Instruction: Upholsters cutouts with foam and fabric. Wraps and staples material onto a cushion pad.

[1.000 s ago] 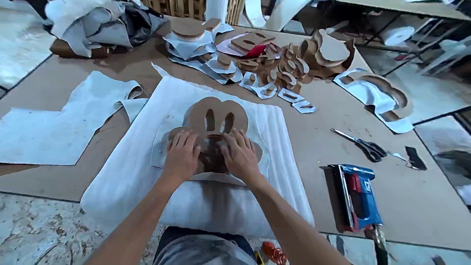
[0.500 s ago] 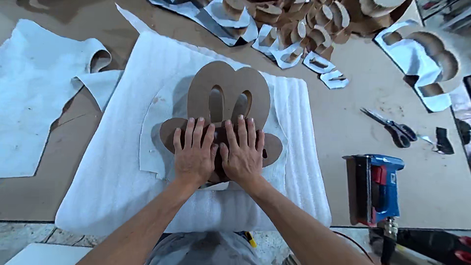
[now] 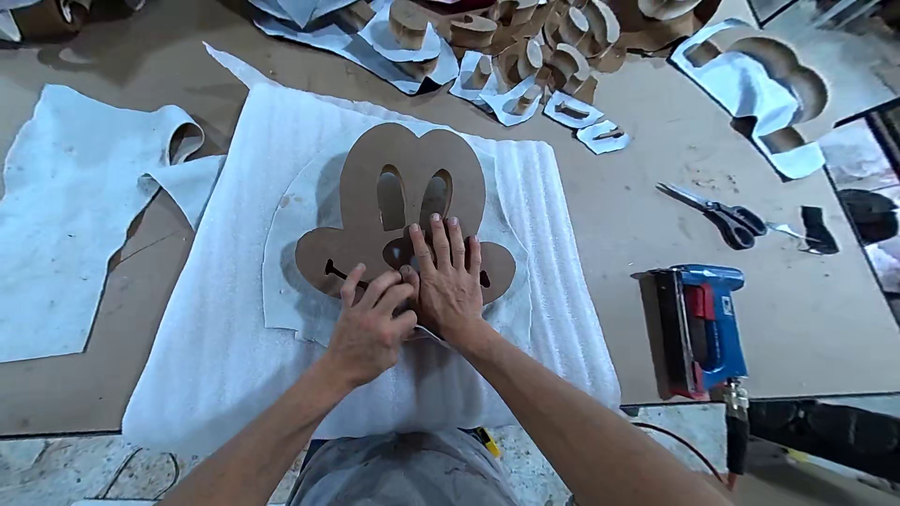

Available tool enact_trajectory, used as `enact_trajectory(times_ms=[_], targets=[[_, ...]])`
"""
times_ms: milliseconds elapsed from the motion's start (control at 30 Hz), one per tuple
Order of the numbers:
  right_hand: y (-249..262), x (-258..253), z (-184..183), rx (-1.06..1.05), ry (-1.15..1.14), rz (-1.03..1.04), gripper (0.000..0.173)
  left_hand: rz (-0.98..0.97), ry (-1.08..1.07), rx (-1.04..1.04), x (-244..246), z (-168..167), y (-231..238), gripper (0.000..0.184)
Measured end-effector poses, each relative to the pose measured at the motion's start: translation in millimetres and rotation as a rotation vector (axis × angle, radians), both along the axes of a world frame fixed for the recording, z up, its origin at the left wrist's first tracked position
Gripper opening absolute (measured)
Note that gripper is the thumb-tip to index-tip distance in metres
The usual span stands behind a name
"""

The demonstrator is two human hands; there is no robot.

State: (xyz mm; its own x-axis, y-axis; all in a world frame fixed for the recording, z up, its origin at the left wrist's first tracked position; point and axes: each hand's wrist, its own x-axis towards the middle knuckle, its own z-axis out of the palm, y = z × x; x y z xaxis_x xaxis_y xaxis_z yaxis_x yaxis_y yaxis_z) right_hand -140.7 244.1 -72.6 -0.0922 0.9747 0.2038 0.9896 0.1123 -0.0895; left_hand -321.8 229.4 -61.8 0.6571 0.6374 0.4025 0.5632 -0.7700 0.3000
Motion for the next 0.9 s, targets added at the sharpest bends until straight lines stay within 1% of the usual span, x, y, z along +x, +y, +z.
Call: enact_trajectory(times_ms=[67, 100, 133, 167, 200, 233, 267, 300, 333, 367, 400, 433, 467, 500, 567, 600, 633, 667, 767, 800, 833, 867, 900], targets=[[1, 0, -1, 0.013, 0.027, 0.005, 0.061, 0.018, 0.008, -0.095, -1, -2, 11, 0.023], [0, 0, -2, 0.007, 0.027, 0.002, 0.061, 0.047, 0.015, -0.152, -2, -3, 13, 0.027], [-1, 0, -3, 0.005, 0.027, -0.002, 0.06, 0.084, 0.02, -0.203, -3, -3, 16, 0.04], [0, -1, -4, 0.005, 0.032, -0.004, 0.06, 0.116, 0.027, -0.233, -3, -3, 18, 0.057], [2, -2, -4, 0.008, 0.048, -0.004, 0.06, 0.135, 0.038, -0.248, -4, -2, 20, 0.074], [3, -3, -3, 0.001, 0.093, 0.002, 0.059, 0.148, 0.052, -0.253, -4, -1, 22, 0.087], [3, -1, 4, -0.023, 0.181, 0.013, 0.057, 0.153, 0.069, -0.263, -5, -1, 22, 0.095], [-2, 6, 16, -0.059, 0.31, 0.02, 0.056, 0.153, 0.08, -0.276, -5, 1, 19, 0.099], [-7, 19, 35, -0.079, 0.447, 0.006, 0.053, 0.148, 0.082, -0.288, -5, 3, 18, 0.1], [-14, 43, 56, -0.043, 0.509, -0.044, 0.051, 0.146, 0.09, -0.286, -4, 3, 21, 0.1], [-28, 77, 72, 0.043, 0.478, -0.139, 0.048, 0.15, 0.1, -0.279, -4, 2, 22, 0.1], [-51, 118, 82, 0.133, 0.395, -0.277, 0.045, 0.156, 0.105, -0.277, -5, 0, 20, 0.099], [-78, 166, 84, 0.16, 0.299, -0.455, 0.05, 0.159, 0.112, -0.279, -5, 0, 19, 0.098], [-106, 216, 78, 0.146, 0.252, -0.641, 0.059, 0.158, 0.116, -0.277, -6, -1, 19, 0.098], [-154, 304, 50, 0.012, 0.256, -0.948, 0.078, 0.162, 0.142, -0.273, -6, -1, 19, 0.096], [-169, 335, 35, -0.083, 0.261, -1.04, 0.079, 0.168, 0.158, -0.268, -5, 0, 19, 0.095], [-174, 354, 26, -0.148, 0.27, -1.073, 0.075, 0.175, 0.175, -0.259, -3, 0, 20, 0.094], [-176, 366, 21, -0.178, 0.273, -1.063, 0.069, 0.18, 0.186, -0.248, -3, 0, 20, 0.091], [-166, 390, 24, -0.236, 0.302, -0.979, 0.059, 0.183, 0.219, -0.231, -1, 1, 18, 0.085], [-161, 398, 29, -0.249, 0.356, -0.997, 0.054, 0.183, 0.227, -0.221, 0, 0, 18, 0.084], [-156, 408, 32, -0.255, 0.464, -1.046, 0.048, 0.183, 0.232, -0.207, 0, -1, 18, 0.084], [-153, 413, 38, -0.263, 0.576, -1.094, 0.045, 0.183, 0.236, -0.196, 0, -2, 18, 0.083], [-151, 411, 50, -0.282, 0.64, -1.119, 0.045, 0.181, 0.238, -0.183, 0, -2, 18, 0.082]])
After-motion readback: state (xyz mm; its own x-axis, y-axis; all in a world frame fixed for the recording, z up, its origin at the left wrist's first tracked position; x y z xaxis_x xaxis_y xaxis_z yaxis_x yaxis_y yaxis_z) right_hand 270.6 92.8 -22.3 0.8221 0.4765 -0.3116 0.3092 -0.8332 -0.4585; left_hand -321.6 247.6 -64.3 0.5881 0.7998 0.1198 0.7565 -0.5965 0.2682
